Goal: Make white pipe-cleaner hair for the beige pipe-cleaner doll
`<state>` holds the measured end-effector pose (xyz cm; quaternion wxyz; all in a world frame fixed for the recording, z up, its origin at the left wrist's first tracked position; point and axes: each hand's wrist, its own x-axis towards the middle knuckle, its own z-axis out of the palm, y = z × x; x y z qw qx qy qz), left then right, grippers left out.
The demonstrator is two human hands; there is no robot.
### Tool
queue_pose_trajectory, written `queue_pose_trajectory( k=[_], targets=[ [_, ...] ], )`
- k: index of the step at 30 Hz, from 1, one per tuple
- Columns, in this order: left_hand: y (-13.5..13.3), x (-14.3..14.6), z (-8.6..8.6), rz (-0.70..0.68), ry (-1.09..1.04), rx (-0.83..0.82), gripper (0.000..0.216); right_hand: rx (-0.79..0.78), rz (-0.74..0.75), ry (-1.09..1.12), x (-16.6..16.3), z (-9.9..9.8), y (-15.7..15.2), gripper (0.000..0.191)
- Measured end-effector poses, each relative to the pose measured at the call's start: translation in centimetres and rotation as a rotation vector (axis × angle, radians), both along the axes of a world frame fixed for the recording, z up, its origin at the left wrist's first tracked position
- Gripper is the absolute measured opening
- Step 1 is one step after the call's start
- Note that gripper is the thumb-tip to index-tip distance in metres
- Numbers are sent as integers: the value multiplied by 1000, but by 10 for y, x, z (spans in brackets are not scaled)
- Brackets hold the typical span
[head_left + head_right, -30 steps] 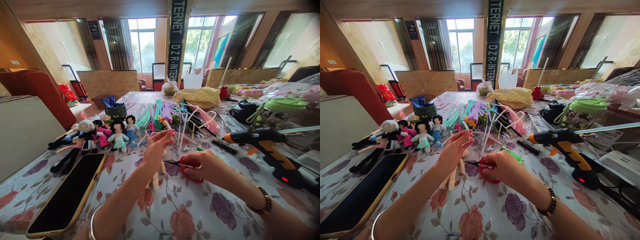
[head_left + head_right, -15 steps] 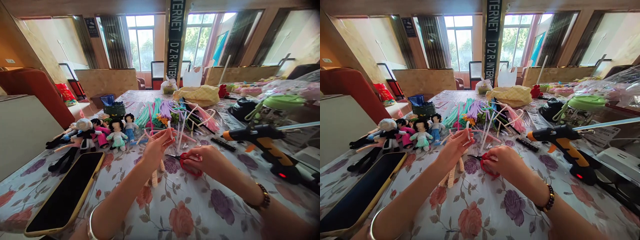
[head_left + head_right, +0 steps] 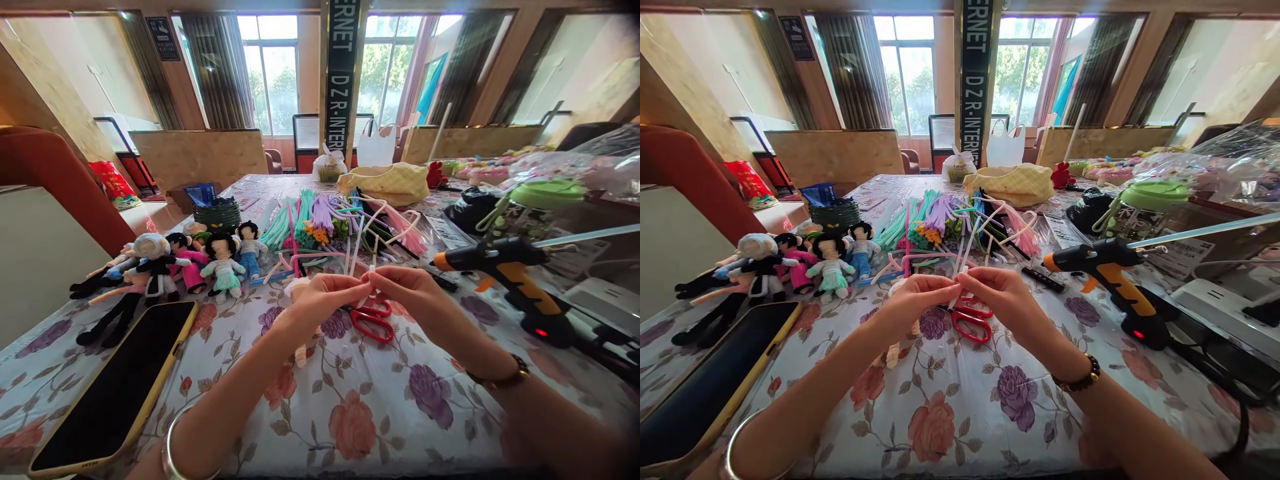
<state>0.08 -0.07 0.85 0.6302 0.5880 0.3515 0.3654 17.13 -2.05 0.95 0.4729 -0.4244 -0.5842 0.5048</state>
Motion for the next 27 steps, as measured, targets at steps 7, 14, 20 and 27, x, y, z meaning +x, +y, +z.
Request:
queue_pose_trajectory(
  k=[7, 14, 20, 27],
  targets=[
    [0, 2, -2, -34, -75, -95, 27, -102, 24, 311, 2, -5, 5, 18],
    [1, 4, -2, 41, -117, -141, 31, -97, -10, 392, 5, -2, 4, 16],
    [1, 4, -3, 20, -125, -168, 36, -170, -81, 442, 2, 1, 5, 22],
    [1, 3, -5, -12, -152, -175, 32, -151, -113, 405, 2, 2, 4, 23]
  ],
)
